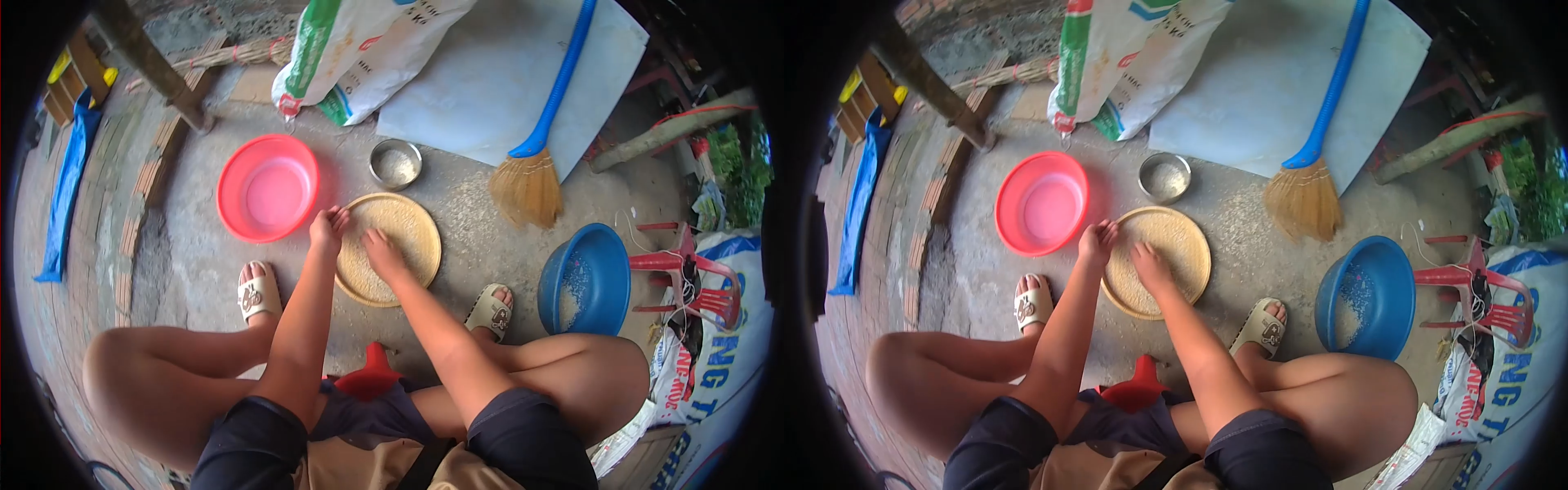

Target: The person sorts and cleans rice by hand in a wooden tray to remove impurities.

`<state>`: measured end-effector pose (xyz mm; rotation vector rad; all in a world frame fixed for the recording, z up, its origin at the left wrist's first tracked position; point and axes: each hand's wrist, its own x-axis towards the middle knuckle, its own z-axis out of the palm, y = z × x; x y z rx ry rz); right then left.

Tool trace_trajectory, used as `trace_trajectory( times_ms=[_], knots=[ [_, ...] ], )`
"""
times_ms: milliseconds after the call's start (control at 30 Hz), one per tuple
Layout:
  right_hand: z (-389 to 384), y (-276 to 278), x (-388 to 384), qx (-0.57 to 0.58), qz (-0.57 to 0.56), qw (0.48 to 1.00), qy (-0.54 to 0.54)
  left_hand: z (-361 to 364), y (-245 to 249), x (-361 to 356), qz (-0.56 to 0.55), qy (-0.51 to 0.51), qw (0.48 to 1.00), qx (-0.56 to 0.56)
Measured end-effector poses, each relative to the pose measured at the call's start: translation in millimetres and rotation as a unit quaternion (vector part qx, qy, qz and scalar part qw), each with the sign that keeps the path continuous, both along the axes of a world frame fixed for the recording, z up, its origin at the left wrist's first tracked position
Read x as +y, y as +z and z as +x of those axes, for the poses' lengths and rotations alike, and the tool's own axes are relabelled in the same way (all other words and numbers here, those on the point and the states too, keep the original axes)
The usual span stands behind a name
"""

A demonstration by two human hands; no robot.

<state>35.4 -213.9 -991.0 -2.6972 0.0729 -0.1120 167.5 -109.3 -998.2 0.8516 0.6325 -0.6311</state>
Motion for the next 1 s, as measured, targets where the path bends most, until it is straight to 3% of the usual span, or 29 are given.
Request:
trace_trajectory(
  times_ms=[100,167,300,367,467,500,533,600,667,733,767,800,867,933,1000],
  knots=[
    [-0.2,-7.2,4.7,-0.046,0.027,0.997,-0.062,-1.2,-3.5,-2.2,0.025,-0.009,1.000,-0.003],
    [14.0,-7.9,13.4,-0.074,0.156,0.951,-0.256,-8.3,-3.6,-4.1,0.053,-0.018,0.998,-0.007],
    [35.4,32.0,21.4,-0.158,0.256,0.927,-0.224,-17.7,-10.9,-7.9,0.008,-0.053,0.999,-0.002],
    [40.4,39.2,17.9,-0.192,0.180,0.964,-0.047,-16.5,-13.1,-8.5,-0.199,-0.114,0.973,-0.013],
    [26.3,47.3,4.3,-0.210,0.142,0.965,-0.075,-20.3,-16.7,-11.3,-0.190,-0.055,0.979,0.042],
    [17.1,39.3,-4.5,-0.180,0.132,0.968,-0.111,-13.8,-28.9,-10.8,-0.206,-0.018,0.972,0.111],
    [5.3,30.9,-12.7,-0.154,0.107,0.969,-0.163,-10.6,-42.1,-11.7,-0.204,-0.020,0.972,0.110],
    [-21.2,15.0,-30.2,-0.117,0.035,0.966,-0.226,-7.7,-19.6,-23.7,-0.073,0.038,0.978,0.194],
    [-42.0,15.2,-43.8,-0.031,-0.020,0.969,-0.246,5.5,1.2,-44.9,-0.092,0.052,0.978,0.179],
    [-49.9,-1.4,-52.5,-0.043,-0.014,0.972,-0.230,10.3,69.1,-69.7,-0.202,0.045,0.977,0.055],
    [-49.8,-0.2,-50.0,-0.041,-0.011,0.972,-0.230,19.2,77.9,-75.2,-0.284,-0.010,0.959,-0.018],
    [-49.7,4.3,-49.2,-0.029,-0.007,0.973,-0.230,16.3,94.6,-78.6,-0.282,-0.008,0.959,-0.016],
    [-49.5,9.5,-47.5,-0.020,-0.006,0.974,-0.225,8.8,129.8,-87.7,0.041,-0.066,0.995,-0.062],
    [-46.5,9.5,-39.6,-0.020,-0.007,0.973,-0.228,3.9,82.3,-72.1,0.142,-0.114,0.977,-0.113],
    [-43.8,15.9,-32.0,-0.015,-0.005,0.982,-0.186,-8.5,47.3,-55.1,0.183,-0.083,0.974,-0.109]
  ],
)
